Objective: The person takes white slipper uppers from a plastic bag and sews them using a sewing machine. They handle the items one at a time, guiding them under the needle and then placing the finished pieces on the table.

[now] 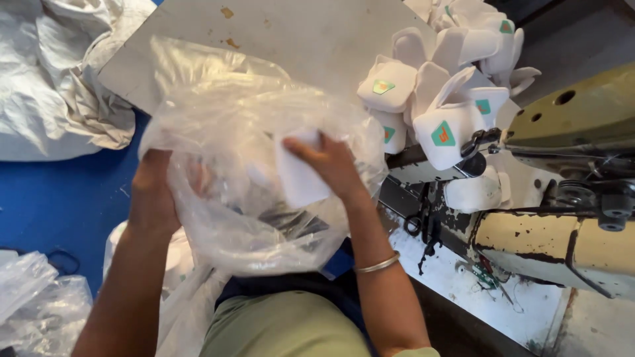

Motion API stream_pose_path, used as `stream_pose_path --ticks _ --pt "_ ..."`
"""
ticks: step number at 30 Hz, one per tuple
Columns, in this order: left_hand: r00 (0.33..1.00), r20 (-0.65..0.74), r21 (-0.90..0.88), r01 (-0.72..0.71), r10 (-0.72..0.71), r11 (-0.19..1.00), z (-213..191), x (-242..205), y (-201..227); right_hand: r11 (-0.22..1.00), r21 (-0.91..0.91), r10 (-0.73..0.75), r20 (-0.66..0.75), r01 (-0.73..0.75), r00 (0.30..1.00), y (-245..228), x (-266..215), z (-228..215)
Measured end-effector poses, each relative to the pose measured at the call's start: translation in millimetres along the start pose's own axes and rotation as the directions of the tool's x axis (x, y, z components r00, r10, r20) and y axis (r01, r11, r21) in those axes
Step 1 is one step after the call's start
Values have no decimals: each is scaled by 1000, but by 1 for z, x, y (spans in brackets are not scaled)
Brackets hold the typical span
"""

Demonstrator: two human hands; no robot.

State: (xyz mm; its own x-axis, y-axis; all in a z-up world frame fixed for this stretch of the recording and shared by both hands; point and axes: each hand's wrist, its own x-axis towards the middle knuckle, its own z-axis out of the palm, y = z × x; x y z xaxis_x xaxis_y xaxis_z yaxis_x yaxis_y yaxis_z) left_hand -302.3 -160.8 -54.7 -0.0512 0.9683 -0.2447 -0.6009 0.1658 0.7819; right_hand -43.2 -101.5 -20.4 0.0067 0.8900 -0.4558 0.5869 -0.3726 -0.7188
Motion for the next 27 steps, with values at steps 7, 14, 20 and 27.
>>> stream_pose_path --ticks 7,14,20,27 --pt "946 323 -278 78 17 957 -12 -3 -28 976 177 -177 307 127 935 100 79 62" --pt "995 74 -277 -46 69 960 -37 -3 -27 976 141 -200 306 163 931 96 80 80" --pt "993 52 -204 -96 109 974 -26 -2 -36 977 116 -204 280 177 938 96 74 82" --pt "983 -102 -200 -173 156 964 -26 -2 -34 974 91 -226 279 208 934 80 64 92"
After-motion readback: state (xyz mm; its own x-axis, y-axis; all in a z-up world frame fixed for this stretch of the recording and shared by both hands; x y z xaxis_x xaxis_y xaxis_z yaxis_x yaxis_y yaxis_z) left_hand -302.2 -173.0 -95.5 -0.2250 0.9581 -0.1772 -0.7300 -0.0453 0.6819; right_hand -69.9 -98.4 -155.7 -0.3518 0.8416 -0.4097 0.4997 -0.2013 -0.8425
